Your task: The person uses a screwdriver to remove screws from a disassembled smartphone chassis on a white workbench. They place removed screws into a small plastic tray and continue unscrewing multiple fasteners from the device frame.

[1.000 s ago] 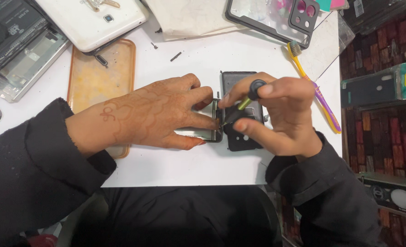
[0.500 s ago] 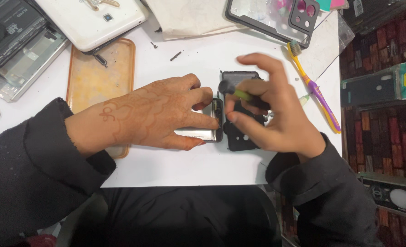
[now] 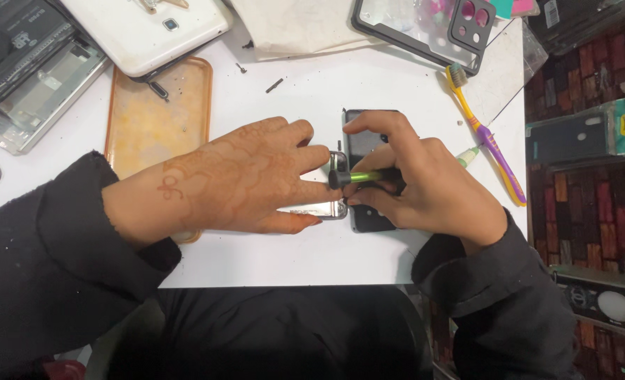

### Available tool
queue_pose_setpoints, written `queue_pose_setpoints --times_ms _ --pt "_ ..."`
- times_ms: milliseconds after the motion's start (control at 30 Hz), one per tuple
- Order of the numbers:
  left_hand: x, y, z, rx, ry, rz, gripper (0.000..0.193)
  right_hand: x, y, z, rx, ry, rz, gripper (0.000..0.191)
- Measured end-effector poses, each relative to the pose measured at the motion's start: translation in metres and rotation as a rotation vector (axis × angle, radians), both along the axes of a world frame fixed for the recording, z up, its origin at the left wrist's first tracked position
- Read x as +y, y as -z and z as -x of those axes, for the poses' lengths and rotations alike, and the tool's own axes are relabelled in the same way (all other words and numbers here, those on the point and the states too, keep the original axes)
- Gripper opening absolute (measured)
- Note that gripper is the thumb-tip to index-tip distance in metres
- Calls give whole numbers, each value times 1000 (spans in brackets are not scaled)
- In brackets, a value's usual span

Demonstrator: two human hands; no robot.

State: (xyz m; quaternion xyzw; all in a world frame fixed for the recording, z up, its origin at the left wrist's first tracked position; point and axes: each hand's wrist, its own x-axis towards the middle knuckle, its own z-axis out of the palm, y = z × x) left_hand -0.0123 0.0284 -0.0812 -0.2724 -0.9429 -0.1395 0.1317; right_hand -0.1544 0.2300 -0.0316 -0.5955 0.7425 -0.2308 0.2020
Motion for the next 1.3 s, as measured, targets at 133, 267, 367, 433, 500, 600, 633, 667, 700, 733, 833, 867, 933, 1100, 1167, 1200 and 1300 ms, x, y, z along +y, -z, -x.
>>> queue_pose_setpoints --times_ms 133,267,367,433,500,600,633,667,700,733,833,867,933,1100,1167,1200,1300 --pt "4 -1 -3 115 9 75 37 0 4 3 43 -72 73 69" --pt "7 -2 -3 96 28 133 34 1 8 5 133 -129 101 63" --pt "8 -2 -5 -3 36 193 34 2 9 2 190 -163 90 57" --pt "9 -1 -3 -47 23 151 38 2 10 0 211 -174 80 52" --pt "8 0 -1 -50 11 73 38 0 10 -3 226 -180 80 48" --pt "5 2 1 -26 -8 -53 33 -2 9 -4 185 -152 36 46" --pt "5 2 1 -38 -13 -62 33 -2 9 -5 187 -164 48 47" --pt "4 3 1 -51 -19 -71 33 -3 9 -5 188 -177 60 48" --pt "3 3 1 -50 -19 -98 32 -4 10 -6 189 -190 73 49" --pt "2 3 0 -48 -19 -125 32 -4 10 -7 209 -173 51 48" --pt "0 2 0 -37 -29 -169 35 -3 11 -11 255 -149 15 48" --pt "0 2 0 -32 -33 -178 36 -3 11 -12 262 -159 24 49" --pt "-2 1 0 -66 -37 -174 37 -3 11 -12 249 -176 54 49" --pt "-5 -2 -1 -58 -47 -188 43 -3 5 -11 175 -204 94 47" --pt "-5 -4 -1 8 -48 -213 41 -2 2 -12 165 -197 76 48" --pt "-6 -5 0 -65 -71 -224 41 -1 1 -12 160 -194 68 49" --pt "-8 -7 1 -246 -141 -251 39 -3 -1 -14 150 -220 92 49"
